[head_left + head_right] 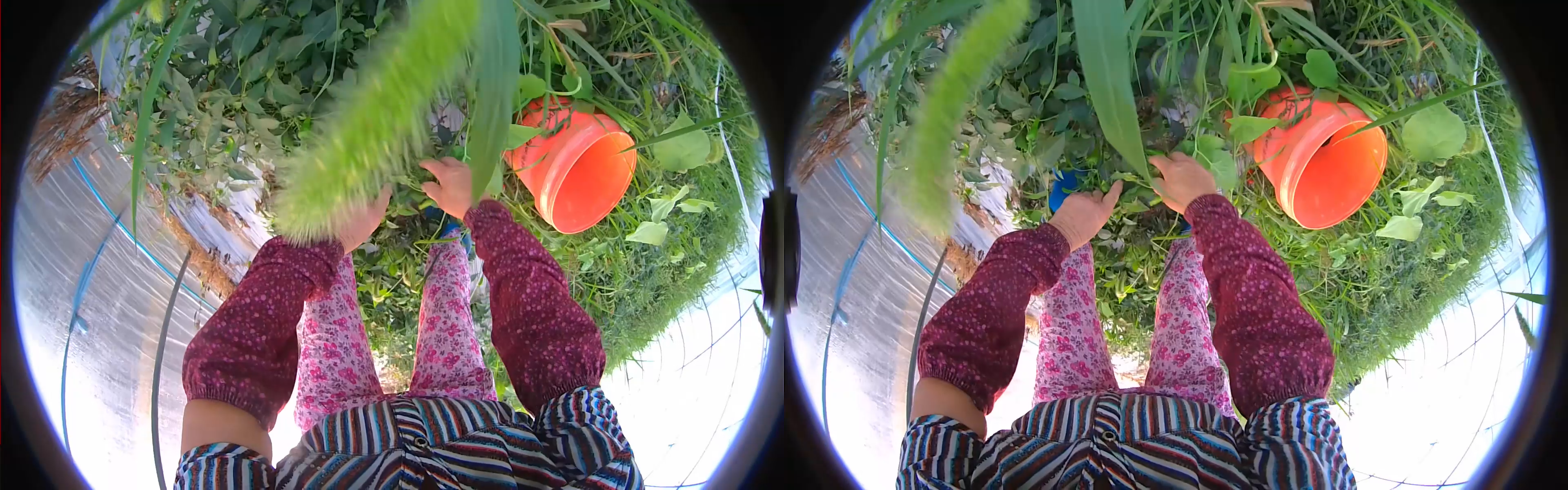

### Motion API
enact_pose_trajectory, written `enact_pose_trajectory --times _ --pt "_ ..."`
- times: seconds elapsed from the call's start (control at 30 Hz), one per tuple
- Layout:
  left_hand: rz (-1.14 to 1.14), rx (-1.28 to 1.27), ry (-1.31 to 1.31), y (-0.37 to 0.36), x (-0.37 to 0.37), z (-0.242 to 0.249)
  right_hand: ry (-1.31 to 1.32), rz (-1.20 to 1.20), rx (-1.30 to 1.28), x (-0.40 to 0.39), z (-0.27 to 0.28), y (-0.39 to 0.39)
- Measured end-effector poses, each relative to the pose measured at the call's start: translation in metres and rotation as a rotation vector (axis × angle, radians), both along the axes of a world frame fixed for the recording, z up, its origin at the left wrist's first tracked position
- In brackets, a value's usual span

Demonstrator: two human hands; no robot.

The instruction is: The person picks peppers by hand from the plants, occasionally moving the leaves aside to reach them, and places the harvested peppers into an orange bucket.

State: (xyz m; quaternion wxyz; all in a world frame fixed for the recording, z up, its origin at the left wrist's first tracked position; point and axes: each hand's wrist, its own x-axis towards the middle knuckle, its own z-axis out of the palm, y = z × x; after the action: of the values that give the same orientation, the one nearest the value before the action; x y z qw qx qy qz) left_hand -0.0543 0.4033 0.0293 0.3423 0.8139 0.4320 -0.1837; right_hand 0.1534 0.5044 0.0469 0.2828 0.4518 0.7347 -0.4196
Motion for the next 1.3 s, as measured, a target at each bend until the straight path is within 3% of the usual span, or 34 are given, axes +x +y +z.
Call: enact_pose_trajectory --times 0.07,0.1,0.2,0.23,0.27,0.33,0.37,0.43,0.57,0.67,0.7,0.8,0.9,1.0,1.07,1.13,1.2,1.27,1.3 --pt "0.131 0.139 -0.273 -0.008 -0.007 -0.013 0.024 -0.154 -0.037 0.009 -0.003 -0.021" --pt "0.127 0.132 -0.274 -0.008 -0.007 -0.016 -0.005 -0.2 -0.025 0.009 -0.006 -0.031" --pt "0.175 -0.139 -0.325 -0.006 -0.006 -0.021 -0.014 -0.215 0.029 0.021 -0.018 -0.045" --pt "0.227 -0.259 -0.221 0.042 0.005 0.029 -0.017 -0.225 0.025 0.022 -0.018 -0.047" --pt "0.218 -0.264 -0.223 0.039 0.004 0.021 0.0 -0.248 0.036 0.021 -0.016 -0.047" --pt "0.82 -0.26 -0.342 0.035 -0.004 -0.015 0.014 -0.273 0.049 0.025 -0.021 -0.052" --pt "0.814 -0.26 -0.342 0.04 -0.005 -0.037 0.013 -0.244 0.067 0.028 -0.028 -0.058" --pt "0.153 -0.059 0.243 0.049 -0.003 -0.075 0.008 -0.22 0.081 0.031 -0.032 -0.064" --pt "0.02 -0.306 0.341 0.08 0.024 -0.061 0.102 -0.366 0.088 0.031 -0.025 -0.063" --pt "-0.168 0.02 0.264 0.052 0.013 -0.083 0.12 -0.415 0.123 0.032 -0.023 -0.065" --pt "-0.138 -0.066 0.213 0.051 0.009 -0.088 0.136 -0.43 0.139 0.032 -0.024 -0.066" --pt "0.008 -0.002 0.114 0.05 0.001 -0.078 0.162 -0.465 0.146 0.031 -0.028 -0.068" --pt "-0.152 0.032 0.128 0.047 0.0 -0.045 0.144 -0.452 0.121 0.032 -0.027 -0.068" --pt "-0.064 -0.014 0.245 0.044 -0.006 -0.036 0.14 -0.463 0.103 0.031 -0.026 -0.068" --pt "-0.082 0.116 0.228 0.042 -0.006 -0.018 0.16 -0.476 0.11 0.031 -0.026 -0.068" --pt "0.06 -0.082 0.334 0.038 -0.001 -0.013 0.184 -0.494 0.108 0.03 -0.025 -0.069" --pt "0.136 -0.113 0.295 0.023 -0.008 -0.023 0.178 -0.527 0.094 0.031 -0.026 -0.07" --pt "0.594 -0.152 0.034 0.015 -0.013 -0.035 0.21 -0.546 0.134 0.032 -0.03 -0.072" --pt "0.592 -0.154 0.04 0.008 -0.021 -0.046 0.24 -0.556 0.173 0.033 -0.032 -0.074"
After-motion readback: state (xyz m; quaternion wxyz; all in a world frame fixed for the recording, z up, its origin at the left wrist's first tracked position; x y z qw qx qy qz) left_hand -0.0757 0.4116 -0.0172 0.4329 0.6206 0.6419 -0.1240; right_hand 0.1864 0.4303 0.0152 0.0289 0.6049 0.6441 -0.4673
